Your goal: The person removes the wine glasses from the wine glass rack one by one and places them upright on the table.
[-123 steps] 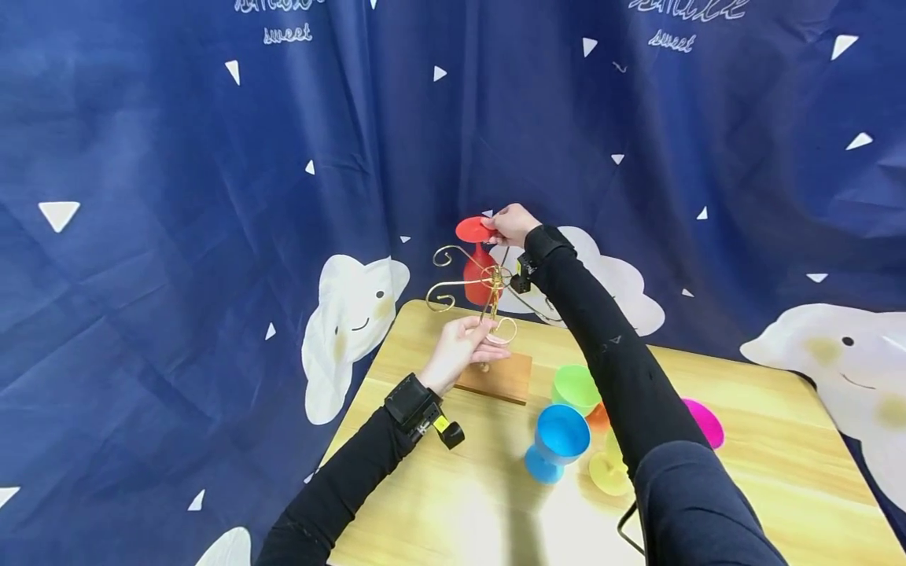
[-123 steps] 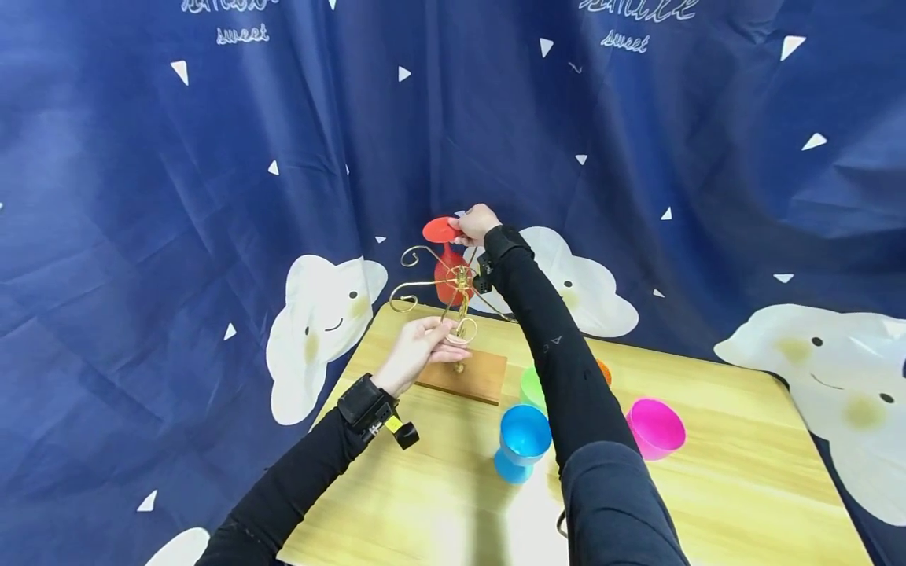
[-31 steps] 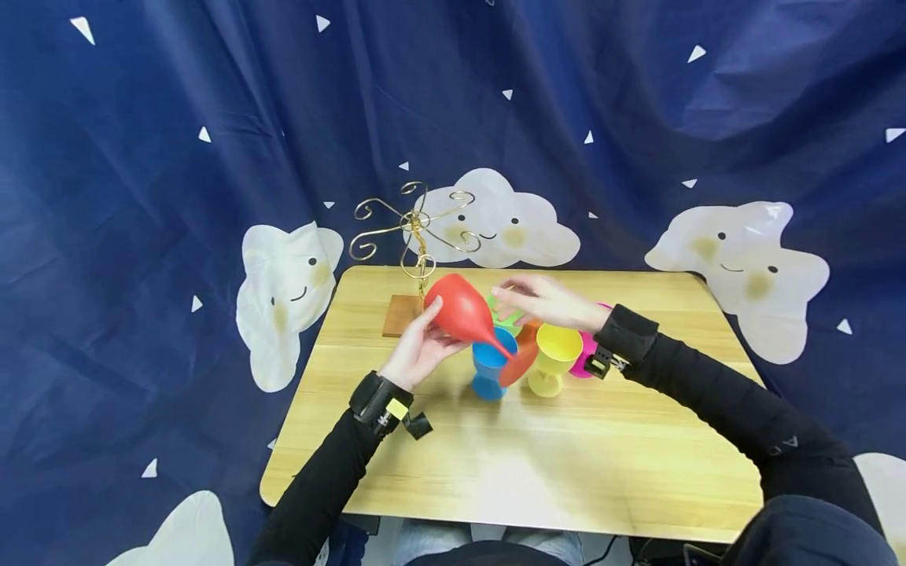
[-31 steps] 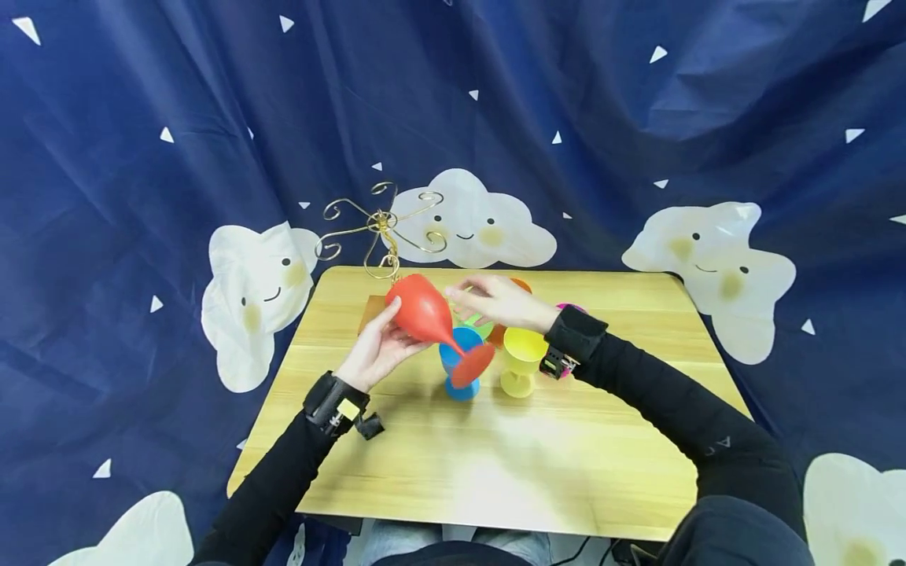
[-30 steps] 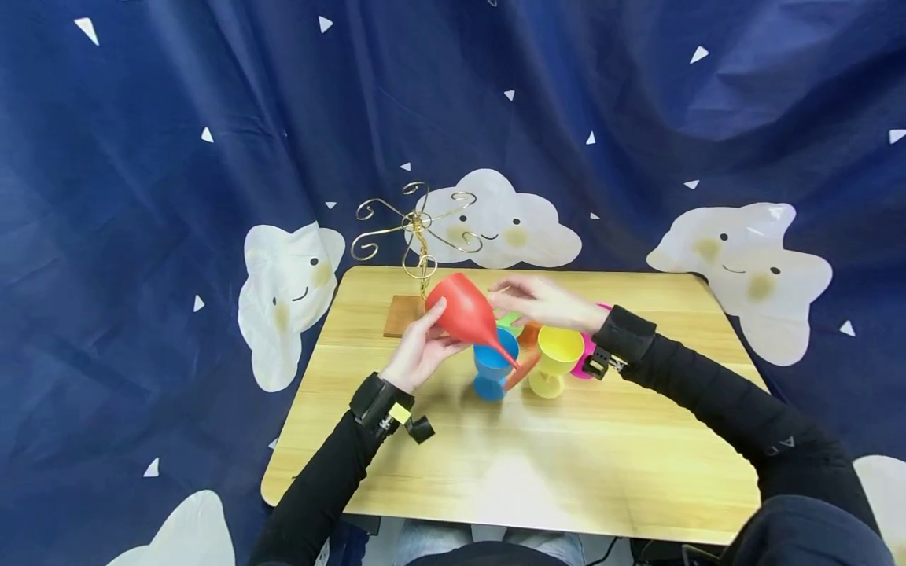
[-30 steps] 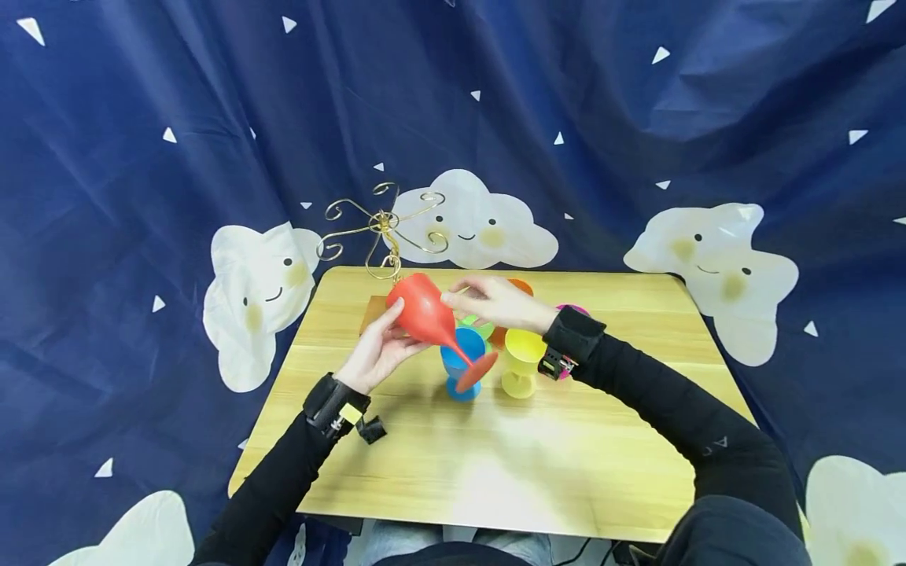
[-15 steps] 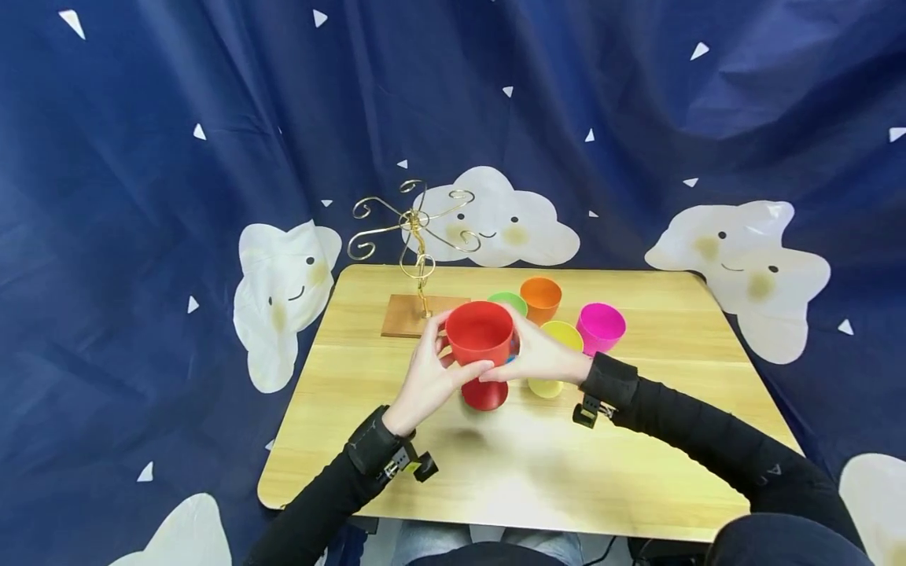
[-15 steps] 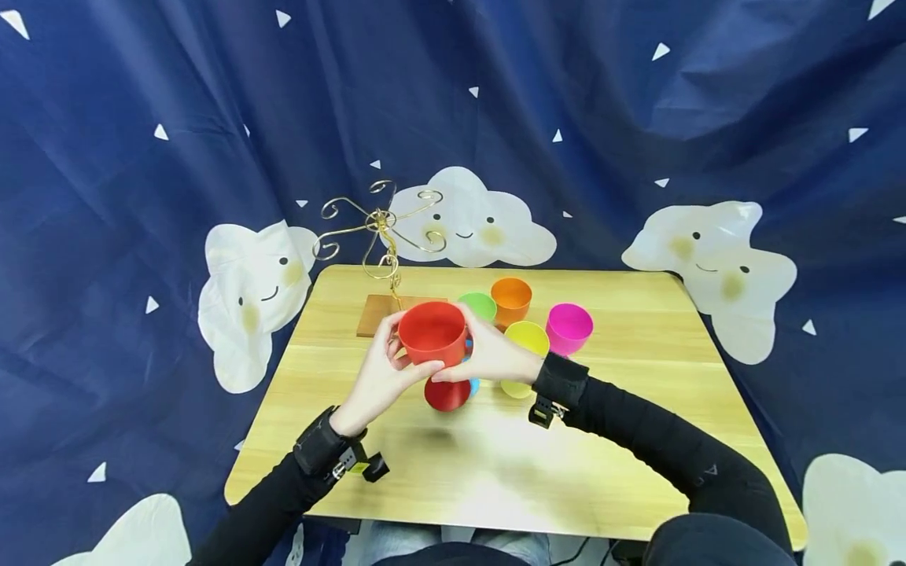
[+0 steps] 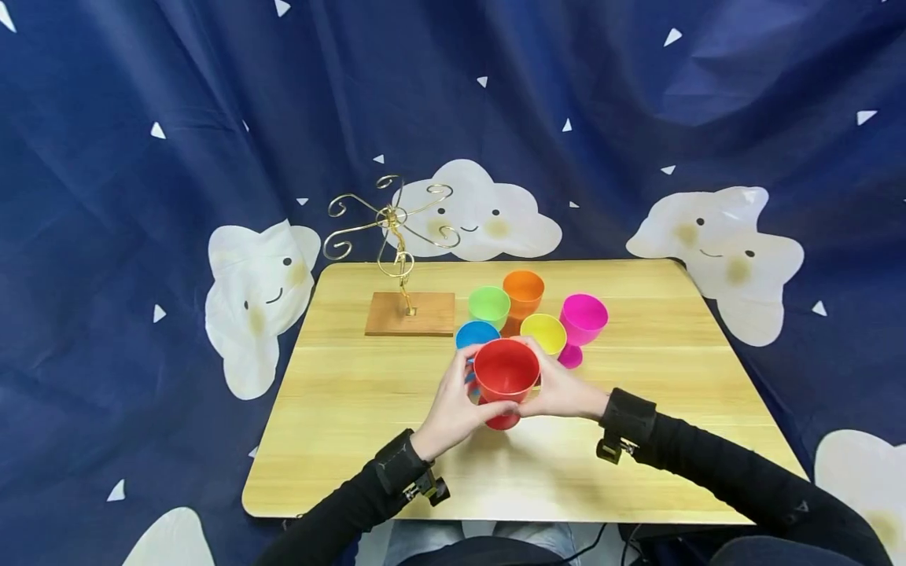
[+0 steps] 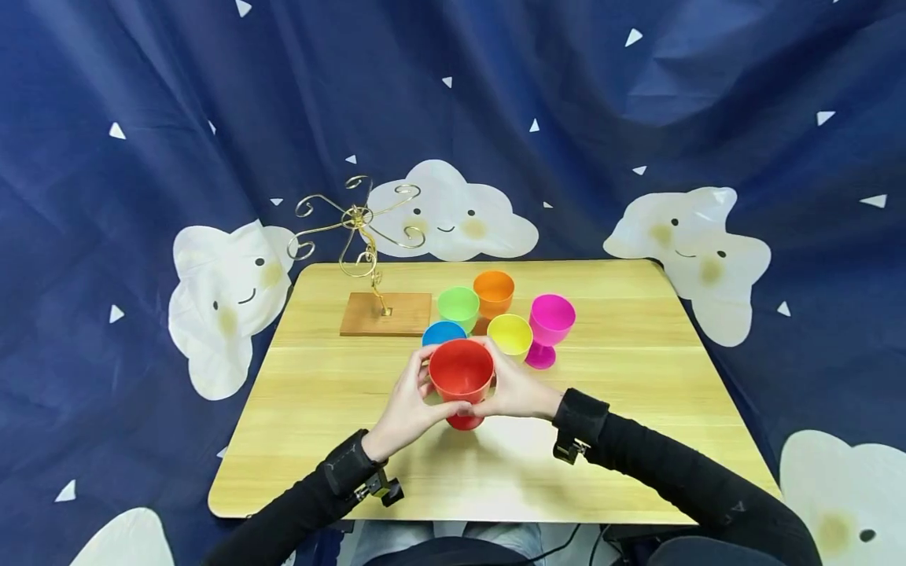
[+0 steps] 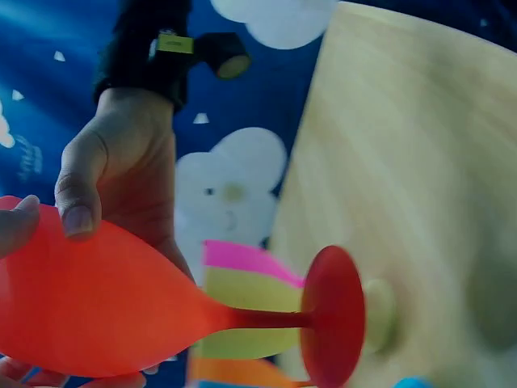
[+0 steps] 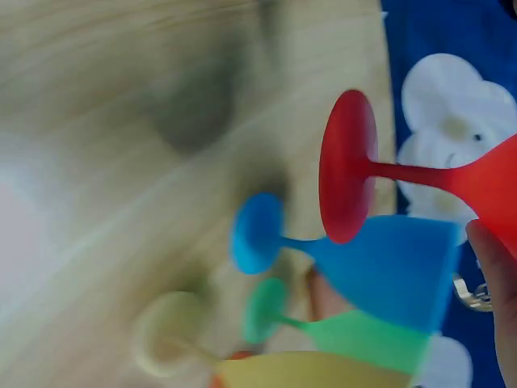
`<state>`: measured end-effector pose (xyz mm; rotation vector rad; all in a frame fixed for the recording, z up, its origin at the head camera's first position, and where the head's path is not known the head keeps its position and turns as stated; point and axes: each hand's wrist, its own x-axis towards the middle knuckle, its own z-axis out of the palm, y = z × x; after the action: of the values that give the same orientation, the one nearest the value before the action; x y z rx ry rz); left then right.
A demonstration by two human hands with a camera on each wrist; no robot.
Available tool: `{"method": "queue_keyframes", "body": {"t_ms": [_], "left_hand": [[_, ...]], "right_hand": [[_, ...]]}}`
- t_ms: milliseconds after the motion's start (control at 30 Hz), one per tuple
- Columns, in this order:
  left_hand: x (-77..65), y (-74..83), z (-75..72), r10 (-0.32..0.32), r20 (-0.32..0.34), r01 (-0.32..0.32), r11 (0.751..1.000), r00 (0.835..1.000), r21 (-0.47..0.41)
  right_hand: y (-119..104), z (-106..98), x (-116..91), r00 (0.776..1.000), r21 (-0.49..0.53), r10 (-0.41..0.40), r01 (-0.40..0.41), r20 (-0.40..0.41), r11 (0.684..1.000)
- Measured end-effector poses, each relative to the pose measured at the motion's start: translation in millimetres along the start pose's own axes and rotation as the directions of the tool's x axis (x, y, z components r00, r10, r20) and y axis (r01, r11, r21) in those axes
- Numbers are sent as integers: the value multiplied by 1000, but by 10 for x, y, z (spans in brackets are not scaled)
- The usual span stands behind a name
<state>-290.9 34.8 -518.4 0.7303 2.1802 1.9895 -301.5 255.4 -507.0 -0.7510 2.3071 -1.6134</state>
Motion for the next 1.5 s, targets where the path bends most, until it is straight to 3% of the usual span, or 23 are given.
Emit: {"method": "queue_keyframes", "body": {"t_ms": [200,367,433,567,700,867,1167,1333,1500], "left_hand": [[-111,-364,119,-27,14,26,999,1000,44],[-196,-645,187,-66,18,63,991,998,120],[-233,-722,207,-69,10,67,986,998,155],[-282,-854,232,-62,0,61,978,998,200],[-271,-923,237,-83,5,81,982,997,172],[-200,-915,229,-83,26,77,983,996,167],[-94,-756,135,-117,90,85,951,989,296],[4,-544,6,-142,130,75,903,981,424],[126,-185,-194,-157,147,60,856,977,513]], "right_hand": [[416,158,-102,999,-83,-43,41,-25,996],[479,279,-154,999,-80,-29,26,-31,996],[496,320,-173,999,-60,-15,14,-28,998],[803,387,-204,999,-58,5,-7,-38,998],[980,418,-225,998,-20,25,-26,-51,999],[1037,380,-219,997,-11,58,-58,-52,998],[853,140,-185,999,-115,31,-29,14,993],[599,-37,-166,1000,-164,-10,12,15,986],[275,-232,-97,998,-278,-61,56,-9,959]]}}
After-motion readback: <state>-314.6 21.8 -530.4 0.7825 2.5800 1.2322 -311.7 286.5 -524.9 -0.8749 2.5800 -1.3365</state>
